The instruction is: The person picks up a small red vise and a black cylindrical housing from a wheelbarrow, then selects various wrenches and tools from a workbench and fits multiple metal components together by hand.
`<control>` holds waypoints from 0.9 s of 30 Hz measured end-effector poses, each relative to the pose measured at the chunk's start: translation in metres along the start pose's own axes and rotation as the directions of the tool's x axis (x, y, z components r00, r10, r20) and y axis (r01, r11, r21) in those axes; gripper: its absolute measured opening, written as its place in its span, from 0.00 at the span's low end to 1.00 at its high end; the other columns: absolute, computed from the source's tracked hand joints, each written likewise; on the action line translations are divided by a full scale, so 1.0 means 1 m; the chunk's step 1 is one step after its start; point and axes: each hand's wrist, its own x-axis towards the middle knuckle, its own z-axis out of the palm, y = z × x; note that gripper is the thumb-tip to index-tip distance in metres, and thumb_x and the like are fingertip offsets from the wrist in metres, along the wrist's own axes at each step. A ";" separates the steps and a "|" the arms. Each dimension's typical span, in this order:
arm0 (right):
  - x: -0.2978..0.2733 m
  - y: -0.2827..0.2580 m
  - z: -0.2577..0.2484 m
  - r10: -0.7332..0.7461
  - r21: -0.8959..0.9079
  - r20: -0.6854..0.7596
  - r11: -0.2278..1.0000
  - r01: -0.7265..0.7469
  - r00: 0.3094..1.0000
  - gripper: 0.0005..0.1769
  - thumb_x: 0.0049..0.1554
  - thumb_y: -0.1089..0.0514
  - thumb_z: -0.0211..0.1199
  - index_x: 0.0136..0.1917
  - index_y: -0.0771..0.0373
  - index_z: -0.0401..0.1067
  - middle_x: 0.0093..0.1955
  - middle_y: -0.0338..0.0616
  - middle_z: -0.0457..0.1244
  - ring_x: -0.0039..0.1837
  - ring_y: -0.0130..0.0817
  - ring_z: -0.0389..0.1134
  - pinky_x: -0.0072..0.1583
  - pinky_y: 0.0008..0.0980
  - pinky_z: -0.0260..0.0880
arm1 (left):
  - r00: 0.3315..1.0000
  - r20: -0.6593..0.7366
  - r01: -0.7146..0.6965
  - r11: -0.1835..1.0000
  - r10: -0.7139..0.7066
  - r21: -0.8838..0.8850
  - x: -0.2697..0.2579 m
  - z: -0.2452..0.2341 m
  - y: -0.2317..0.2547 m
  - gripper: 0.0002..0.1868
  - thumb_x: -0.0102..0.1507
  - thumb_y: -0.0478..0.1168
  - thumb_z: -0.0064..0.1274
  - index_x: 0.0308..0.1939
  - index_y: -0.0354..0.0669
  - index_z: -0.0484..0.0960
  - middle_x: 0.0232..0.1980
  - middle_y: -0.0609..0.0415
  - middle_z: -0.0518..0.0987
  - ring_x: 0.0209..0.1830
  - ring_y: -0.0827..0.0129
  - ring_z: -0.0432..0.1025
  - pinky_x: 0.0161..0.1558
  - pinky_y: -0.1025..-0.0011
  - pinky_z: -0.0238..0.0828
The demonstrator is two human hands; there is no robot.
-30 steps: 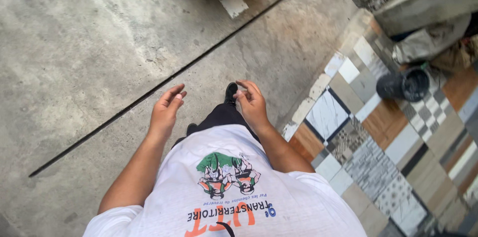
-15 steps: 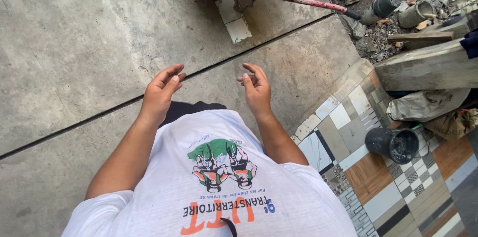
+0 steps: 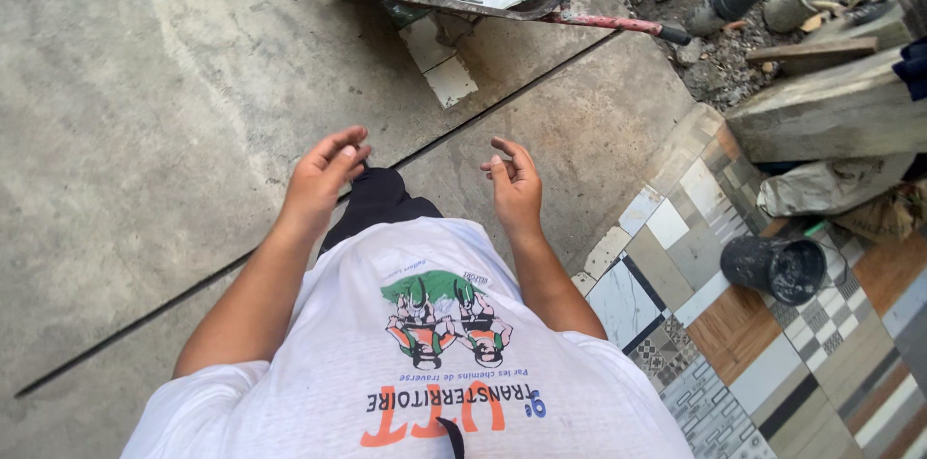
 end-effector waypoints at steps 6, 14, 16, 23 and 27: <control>0.089 -0.044 0.057 -0.177 -0.119 -0.076 0.979 0.167 0.981 0.15 0.64 0.65 0.56 0.64 0.69 0.69 0.64 0.46 0.60 0.54 0.28 0.71 0.56 0.26 0.75 | 0.975 0.066 -0.201 0.972 0.210 -0.124 0.115 -0.046 0.085 0.22 0.72 0.41 0.41 0.69 0.36 0.68 0.71 0.48 0.70 0.69 0.61 0.69 0.66 0.65 0.67; 0.200 -0.101 0.168 -0.351 -0.407 0.117 0.837 0.367 0.929 0.18 0.63 0.67 0.60 0.66 0.66 0.69 0.67 0.48 0.61 0.59 0.32 0.70 0.58 0.28 0.73 | 0.973 0.047 -0.213 0.961 0.225 -0.177 0.222 -0.116 0.138 0.22 0.73 0.40 0.40 0.70 0.36 0.67 0.72 0.46 0.70 0.70 0.60 0.69 0.67 0.64 0.67; 0.217 -0.098 0.185 -0.314 -0.411 0.139 0.845 0.343 0.939 0.18 0.63 0.67 0.60 0.67 0.66 0.69 0.67 0.48 0.61 0.57 0.31 0.69 0.57 0.27 0.73 | 0.985 0.070 -0.144 0.977 0.157 -0.159 0.241 -0.132 0.137 0.22 0.72 0.40 0.40 0.69 0.35 0.67 0.72 0.46 0.70 0.69 0.59 0.69 0.67 0.64 0.66; 0.284 -0.072 0.202 -0.153 -0.404 0.131 0.894 0.194 0.979 0.19 0.63 0.66 0.60 0.67 0.64 0.69 0.68 0.47 0.60 0.53 0.26 0.69 0.54 0.25 0.73 | 0.997 -0.004 -0.081 0.985 0.081 -0.151 0.290 -0.168 0.138 0.22 0.72 0.40 0.40 0.69 0.35 0.67 0.72 0.45 0.70 0.69 0.58 0.69 0.67 0.65 0.66; 0.335 -0.063 0.203 -0.141 -0.438 0.143 0.879 0.190 0.980 0.19 0.62 0.66 0.61 0.67 0.64 0.69 0.68 0.48 0.60 0.52 0.26 0.70 0.54 0.24 0.73 | 0.996 -0.059 -0.078 0.984 0.070 -0.157 0.318 -0.168 0.143 0.22 0.72 0.40 0.40 0.69 0.34 0.66 0.73 0.45 0.69 0.70 0.58 0.68 0.67 0.65 0.66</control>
